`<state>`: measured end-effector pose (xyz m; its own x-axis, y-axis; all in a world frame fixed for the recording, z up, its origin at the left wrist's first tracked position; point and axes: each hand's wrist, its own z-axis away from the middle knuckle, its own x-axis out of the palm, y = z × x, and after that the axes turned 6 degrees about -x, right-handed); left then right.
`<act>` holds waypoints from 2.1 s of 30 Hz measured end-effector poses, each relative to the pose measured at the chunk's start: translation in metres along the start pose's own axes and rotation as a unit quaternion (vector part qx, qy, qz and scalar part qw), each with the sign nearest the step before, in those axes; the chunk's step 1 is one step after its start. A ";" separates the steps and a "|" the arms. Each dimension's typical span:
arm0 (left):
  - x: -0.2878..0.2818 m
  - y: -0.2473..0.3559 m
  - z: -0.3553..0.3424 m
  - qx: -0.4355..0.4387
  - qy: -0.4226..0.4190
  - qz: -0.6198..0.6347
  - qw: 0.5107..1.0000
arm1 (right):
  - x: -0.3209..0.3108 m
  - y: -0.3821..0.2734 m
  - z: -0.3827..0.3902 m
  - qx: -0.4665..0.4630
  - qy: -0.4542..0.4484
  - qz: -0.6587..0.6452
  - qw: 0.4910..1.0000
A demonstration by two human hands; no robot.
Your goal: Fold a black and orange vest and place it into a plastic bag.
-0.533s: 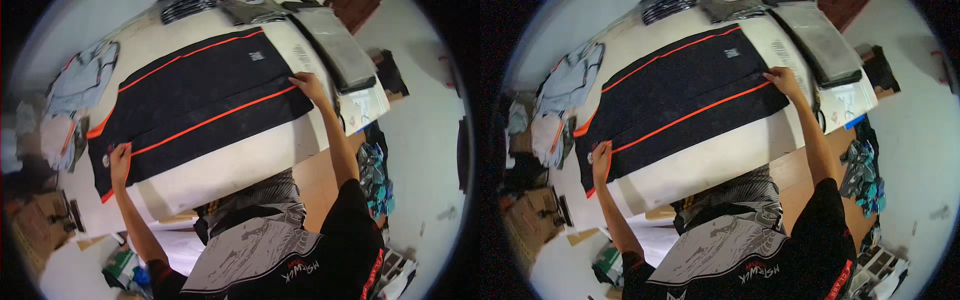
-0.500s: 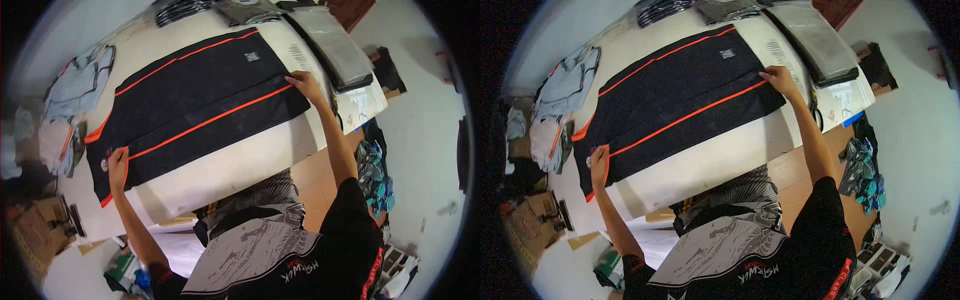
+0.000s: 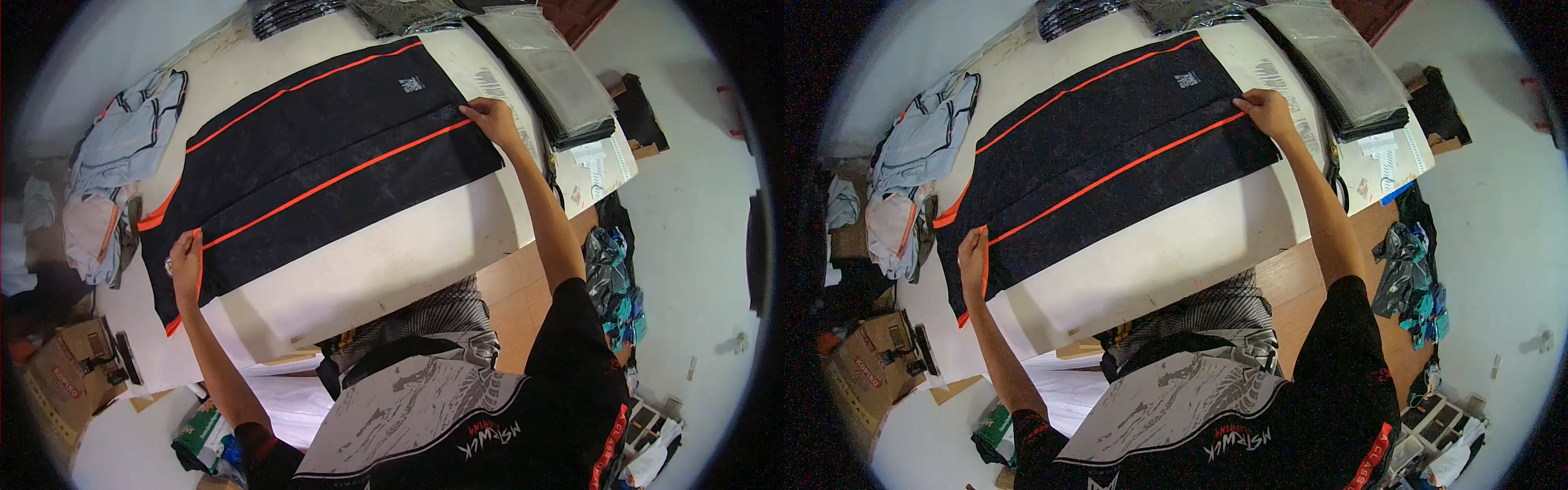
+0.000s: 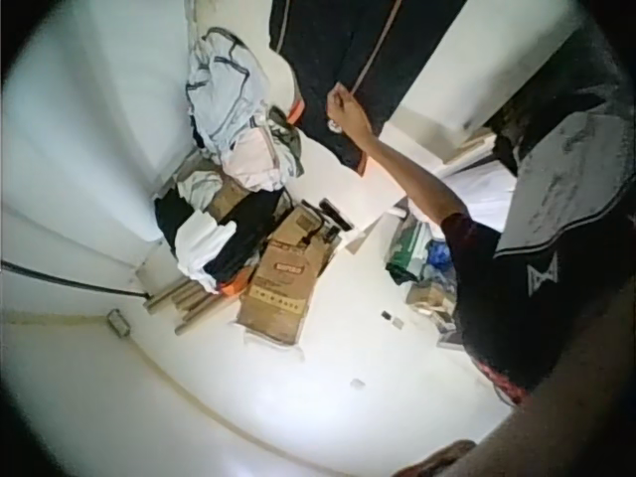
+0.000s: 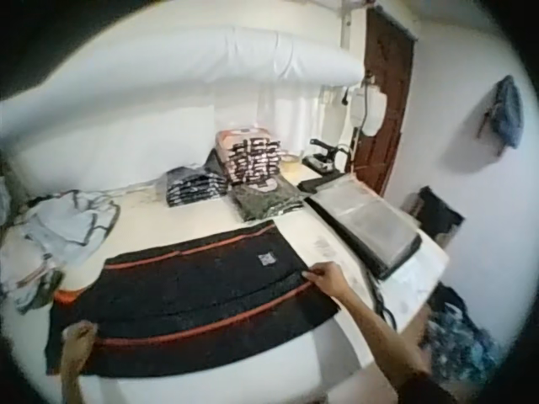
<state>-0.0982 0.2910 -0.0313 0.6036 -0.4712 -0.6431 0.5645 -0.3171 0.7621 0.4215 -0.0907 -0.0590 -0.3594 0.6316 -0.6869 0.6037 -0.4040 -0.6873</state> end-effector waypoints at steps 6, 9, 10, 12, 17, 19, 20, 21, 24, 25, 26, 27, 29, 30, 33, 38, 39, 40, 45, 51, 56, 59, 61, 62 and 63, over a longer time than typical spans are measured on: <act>0.009 -0.008 0.003 -0.002 0.031 0.009 0.999 | -0.009 0.005 0.015 0.057 0.033 -0.027 0.997; 0.004 -0.038 0.025 0.076 0.128 0.010 0.989 | -0.022 0.010 0.035 0.058 0.038 -0.011 0.998; 0.005 -0.044 0.037 0.084 0.161 0.028 0.983 | -0.028 0.011 0.043 0.087 0.010 -0.038 0.995; 0.002 -0.028 0.067 0.095 0.189 -0.074 0.975 | -0.039 0.012 0.062 0.118 -0.018 0.018 0.993; -0.003 -0.036 0.111 0.057 0.265 -0.230 0.935 | -0.048 -0.014 0.088 0.112 -0.048 0.020 0.992; -0.005 -0.050 0.114 0.089 0.243 -0.179 0.949 | -0.044 0.000 0.092 0.026 -0.003 0.058 0.998; -0.005 -0.051 0.116 0.091 0.234 -0.194 0.948 | -0.047 0.000 0.090 0.015 -0.040 0.074 0.996; -0.005 -0.052 0.118 0.083 0.239 -0.199 0.947 | -0.046 -0.003 0.088 0.041 -0.050 0.094 0.994; -0.006 -0.051 0.113 0.088 0.238 -0.298 0.920 | -0.046 0.004 0.088 0.030 -0.026 0.063 0.997; -0.010 -0.054 0.113 0.086 0.239 -0.298 0.920 | -0.046 0.007 0.086 0.049 -0.028 0.080 0.995; -0.014 -0.056 0.109 0.077 0.215 -0.302 0.926 | -0.049 0.009 0.084 0.069 -0.027 0.099 0.992; -0.015 -0.057 0.104 0.068 0.191 -0.305 0.931 | -0.051 0.011 0.084 0.070 -0.025 0.101 0.992; -0.016 -0.054 0.102 0.068 0.181 -0.294 0.936 | -0.058 0.013 0.084 0.054 -0.027 0.146 0.988; -0.014 -0.049 0.097 0.065 0.170 -0.284 0.941 | -0.061 0.013 0.082 0.059 -0.020 0.151 0.987; 0.001 -0.017 0.077 0.103 0.194 -0.180 0.959 | -0.054 0.003 0.062 0.093 -0.053 0.141 0.984; 0.032 0.011 0.011 0.206 0.135 -0.214 0.945 | -0.030 0.011 0.011 0.041 -0.040 0.110 0.992; 0.033 0.015 0.004 0.215 0.137 -0.211 0.944 | -0.029 0.014 0.005 0.047 -0.045 0.106 0.992; 0.031 0.017 -0.003 0.152 0.071 -0.184 0.969 | -0.031 0.018 0.005 0.048 -0.037 0.107 0.992; 0.022 0.006 -0.009 0.065 -0.033 -0.020 0.997 | -0.031 0.011 0.011 0.150 -0.054 -0.089 0.983; 0.032 0.005 -0.014 0.060 -0.012 0.029 0.998 | -0.031 0.027 0.016 0.045 0.039 0.001 0.998; 0.050 0.000 -0.022 0.109 0.089 -0.014 0.990 | -0.026 0.036 0.018 0.029 0.091 0.080 0.992; 0.047 -0.004 -0.020 0.165 0.178 -0.078 0.967 | -0.023 0.033 0.014 0.030 0.105 0.122 0.987; 0.044 0.020 0.010 0.154 0.245 -0.124 0.949 | -0.012 0.012 0.017 0.001 0.109 0.296 0.949; 0.042 0.037 0.033 0.133 0.267 -0.157 0.942 | -0.004 -0.005 0.025 -0.052 0.139 0.292 0.945; 0.051 0.035 0.049 0.156 0.286 -0.174 0.929 | 0.002 -0.025 0.033 -0.124 0.159 0.316 0.927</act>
<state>-0.0749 0.2158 -0.0343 0.6659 0.1903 -0.7213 0.6443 -0.6340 0.4276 0.3827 -0.1015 -0.0512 0.3264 0.5005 -0.8018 0.7814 -0.6201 -0.0690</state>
